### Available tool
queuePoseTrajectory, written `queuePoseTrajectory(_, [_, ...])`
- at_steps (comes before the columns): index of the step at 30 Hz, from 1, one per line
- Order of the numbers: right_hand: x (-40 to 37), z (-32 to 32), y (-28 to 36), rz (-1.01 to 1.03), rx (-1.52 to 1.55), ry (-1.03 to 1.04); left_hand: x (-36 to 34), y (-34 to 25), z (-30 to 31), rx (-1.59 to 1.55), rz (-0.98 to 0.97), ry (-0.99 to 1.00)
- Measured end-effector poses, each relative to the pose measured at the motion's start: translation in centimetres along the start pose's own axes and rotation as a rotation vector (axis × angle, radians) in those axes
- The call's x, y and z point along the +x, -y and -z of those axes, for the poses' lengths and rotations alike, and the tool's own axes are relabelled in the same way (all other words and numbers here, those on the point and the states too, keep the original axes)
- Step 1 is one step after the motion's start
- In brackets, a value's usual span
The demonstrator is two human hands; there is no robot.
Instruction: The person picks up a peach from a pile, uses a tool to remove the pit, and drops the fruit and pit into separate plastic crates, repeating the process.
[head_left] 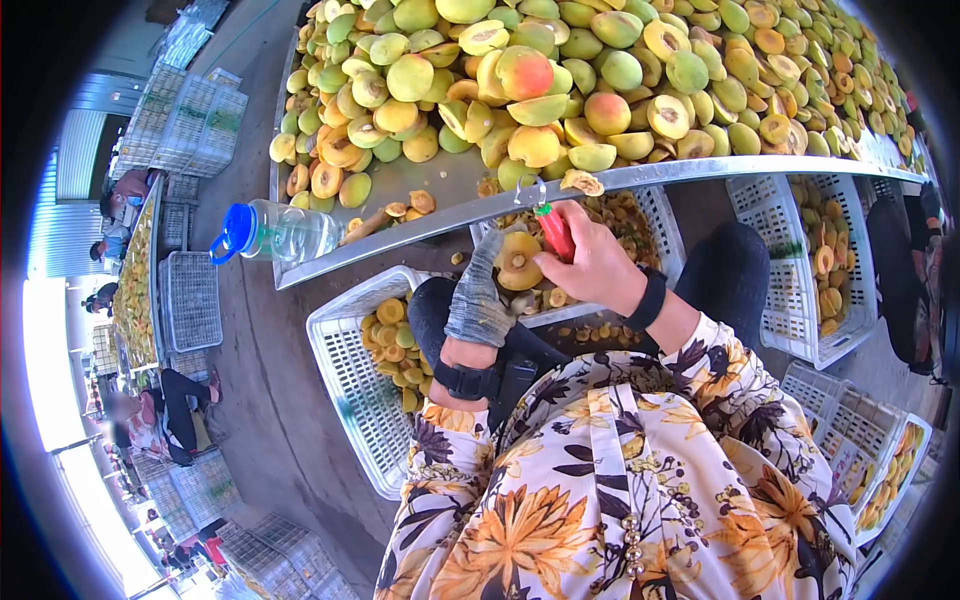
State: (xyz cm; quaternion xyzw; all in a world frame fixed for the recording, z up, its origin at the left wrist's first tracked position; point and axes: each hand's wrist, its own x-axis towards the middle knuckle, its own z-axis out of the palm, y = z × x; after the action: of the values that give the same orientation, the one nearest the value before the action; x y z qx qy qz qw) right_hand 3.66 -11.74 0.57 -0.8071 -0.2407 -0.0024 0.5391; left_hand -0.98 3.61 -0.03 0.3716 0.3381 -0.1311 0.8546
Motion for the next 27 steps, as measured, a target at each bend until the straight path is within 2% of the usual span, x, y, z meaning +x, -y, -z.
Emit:
queuePoseTrajectory(1, [-0.1,0.2,-0.1,0.001,-0.001,0.001,0.1,0.0,-0.2,-0.001,-0.001,0.001])
queuePoseTrajectory(3, [-0.5,0.7,-0.2,0.191,-0.175,0.05,0.0,0.2,-0.3,-0.103,0.01,0.013])
queuePoseTrajectory(5, [-1.5,0.8,0.1,0.184,-0.231,0.061,0.8,0.7,0.9,-0.117,-0.014,0.058])
queuePoseTrajectory(8, [-3.0,1.0,0.4,-0.073,-0.182,0.206,2.2,1.2,1.2,-0.072,-0.143,-0.088])
queuePoseTrajectory(9, [-3.5,0.8,0.4,-0.079,-0.186,0.203,2.3,1.3,1.3,-0.071,-0.136,-0.084])
queuePoseTrajectory(11, [-4.2,0.3,0.3,-0.155,-0.075,0.216,2.2,1.3,1.2,0.069,-0.271,0.115])
queuePoseTrajectory(12, [-4.4,0.0,0.3,-0.119,-0.048,0.178,2.3,1.6,0.8,0.069,-0.266,0.118])
queuePoseTrajectory(14, [-4.8,-0.3,0.2,-0.146,-0.04,0.208,1.9,1.9,-0.7,0.002,-0.426,0.166])
queuePoseTrajectory(16, [-4.8,-0.2,1.0,-0.27,0.018,0.236,2.1,2.6,-0.8,0.056,-0.497,0.167])
queuePoseTrajectory(17, [-5.0,-0.3,0.9,-0.273,0.017,0.234,2.3,2.9,-0.7,0.109,-0.571,0.167])
queuePoseTrajectory(19, [-5.4,-0.7,0.5,-0.324,-0.039,0.217,2.9,3.4,-0.4,0.112,-0.562,0.155])
queuePoseTrajectory(22, [-5.9,-0.7,0.9,-0.402,0.005,0.22,2.9,4.4,-1.4,0.17,-0.705,0.115])
queuePoseTrajectory(25, [-6.3,-1.1,1.3,-0.428,0.085,0.238,2.9,4.4,-1.7,0.207,-0.691,0.078])
queuePoseTrajectory(26, [-6.2,-1.1,1.3,-0.428,0.085,0.238,2.6,4.2,-2.3,-0.012,-0.555,0.01])
queuePoseTrajectory(27, [-6.2,-1.2,1.4,-0.404,0.083,0.255,2.5,3.8,-2.1,-0.012,-0.555,0.01])
